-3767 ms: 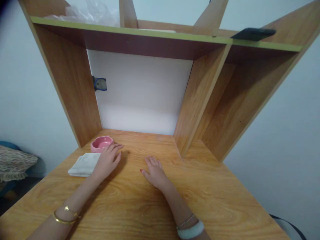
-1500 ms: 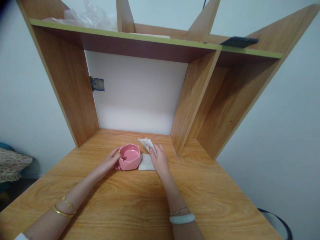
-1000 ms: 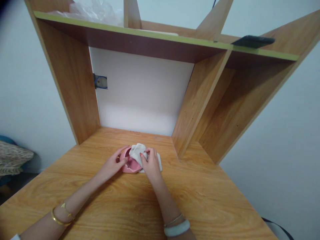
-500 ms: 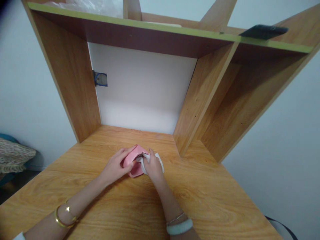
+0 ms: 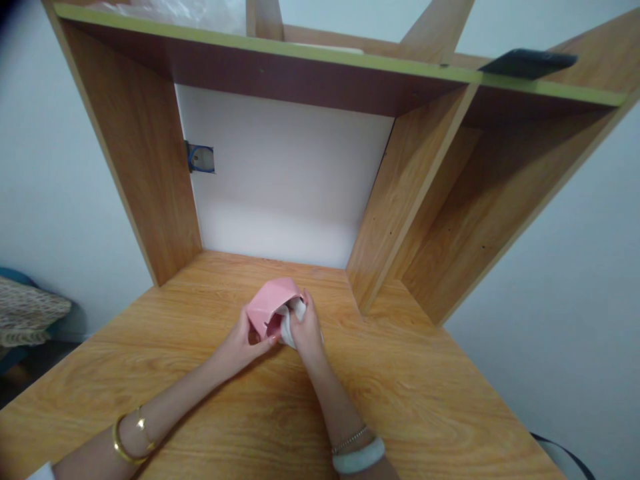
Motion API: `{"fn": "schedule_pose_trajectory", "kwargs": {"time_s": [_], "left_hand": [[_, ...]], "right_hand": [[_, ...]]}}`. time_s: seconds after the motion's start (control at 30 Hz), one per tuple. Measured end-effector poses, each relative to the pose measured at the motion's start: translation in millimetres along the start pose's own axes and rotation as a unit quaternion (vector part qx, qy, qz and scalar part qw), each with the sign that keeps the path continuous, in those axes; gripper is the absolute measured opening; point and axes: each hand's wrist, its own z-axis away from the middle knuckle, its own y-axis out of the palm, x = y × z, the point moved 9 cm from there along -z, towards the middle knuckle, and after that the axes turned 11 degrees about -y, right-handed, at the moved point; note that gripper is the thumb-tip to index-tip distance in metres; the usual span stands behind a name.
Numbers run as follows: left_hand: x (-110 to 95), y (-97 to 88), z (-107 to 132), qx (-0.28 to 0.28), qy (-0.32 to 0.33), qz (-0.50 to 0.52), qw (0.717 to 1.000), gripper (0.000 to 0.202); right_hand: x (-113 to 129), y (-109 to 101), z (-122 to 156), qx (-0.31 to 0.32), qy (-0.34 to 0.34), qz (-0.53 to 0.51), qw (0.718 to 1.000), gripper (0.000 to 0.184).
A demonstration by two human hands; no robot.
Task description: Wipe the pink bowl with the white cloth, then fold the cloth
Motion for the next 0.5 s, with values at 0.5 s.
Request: {"fn": "schedule_pose_trajectory", "kwargs": {"time_s": [0.5], "left_hand": [[6,-7.5,-3,-0.038,-0.051,-0.07,0.996,0.046]], "right_hand": [[46,-29,-2,0.044,-0.011,0.32,0.946,0.07]]}}
